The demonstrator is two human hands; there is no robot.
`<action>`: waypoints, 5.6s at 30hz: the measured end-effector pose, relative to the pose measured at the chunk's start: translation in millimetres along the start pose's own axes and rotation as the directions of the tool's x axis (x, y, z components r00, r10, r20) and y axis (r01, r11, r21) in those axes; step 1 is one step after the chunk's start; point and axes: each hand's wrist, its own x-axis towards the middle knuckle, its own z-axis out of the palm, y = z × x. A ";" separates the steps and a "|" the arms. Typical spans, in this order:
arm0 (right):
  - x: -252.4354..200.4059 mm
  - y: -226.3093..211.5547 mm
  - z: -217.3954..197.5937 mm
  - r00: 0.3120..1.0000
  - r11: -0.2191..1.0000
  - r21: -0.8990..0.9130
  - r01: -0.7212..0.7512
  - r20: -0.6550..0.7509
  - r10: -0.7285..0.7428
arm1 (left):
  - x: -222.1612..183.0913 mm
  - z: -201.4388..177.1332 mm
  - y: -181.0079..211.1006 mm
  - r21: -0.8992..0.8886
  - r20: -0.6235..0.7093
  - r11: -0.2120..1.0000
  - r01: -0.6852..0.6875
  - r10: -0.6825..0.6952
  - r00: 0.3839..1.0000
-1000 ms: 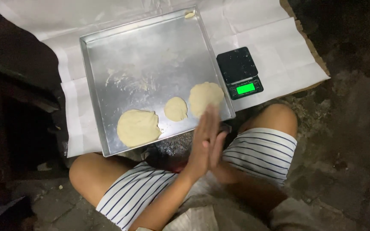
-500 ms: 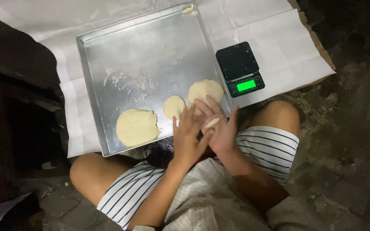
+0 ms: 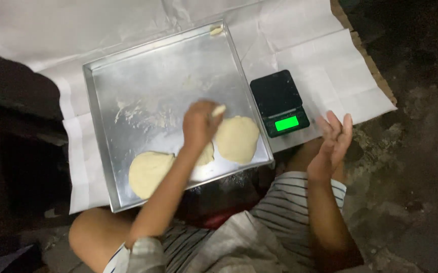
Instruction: Weighing small pieces of dough on a digital scale and flattening larger dough balls on a metal tray.
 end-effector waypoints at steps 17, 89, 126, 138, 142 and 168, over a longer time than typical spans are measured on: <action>8.7 22.0 0.7 0.956 0.958 -0.021 -0.286 0.058 0.287 | 226.5 119.0 -98.3 0.424 -0.146 0.895 -0.139 0.219 0.965; 17.4 22.7 7.4 0.924 0.905 -0.187 -0.383 -0.066 0.377 | 209.8 98.6 -115.3 0.196 -0.272 0.959 0.203 -0.146 0.951; -74.2 -6.7 112.7 0.687 0.634 -0.574 0.519 0.721 0.091 | -187.2 -92.8 34.8 -0.324 -0.077 0.929 0.177 -0.212 0.974; -77.0 49.0 159.6 0.201 0.322 -0.135 0.937 0.963 -0.180 | -185.2 -95.7 36.0 -0.361 -0.098 0.909 0.209 -0.260 0.961; -71.5 26.3 157.4 0.344 0.593 -0.217 0.776 0.932 -0.110 | -182.8 -86.4 30.1 -0.349 -0.098 0.918 0.189 -0.236 0.967; -87.0 4.6 168.7 0.343 0.377 -0.266 0.887 0.927 -0.152 | -179.1 -68.6 24.2 -0.243 -0.150 0.961 0.134 -0.174 0.973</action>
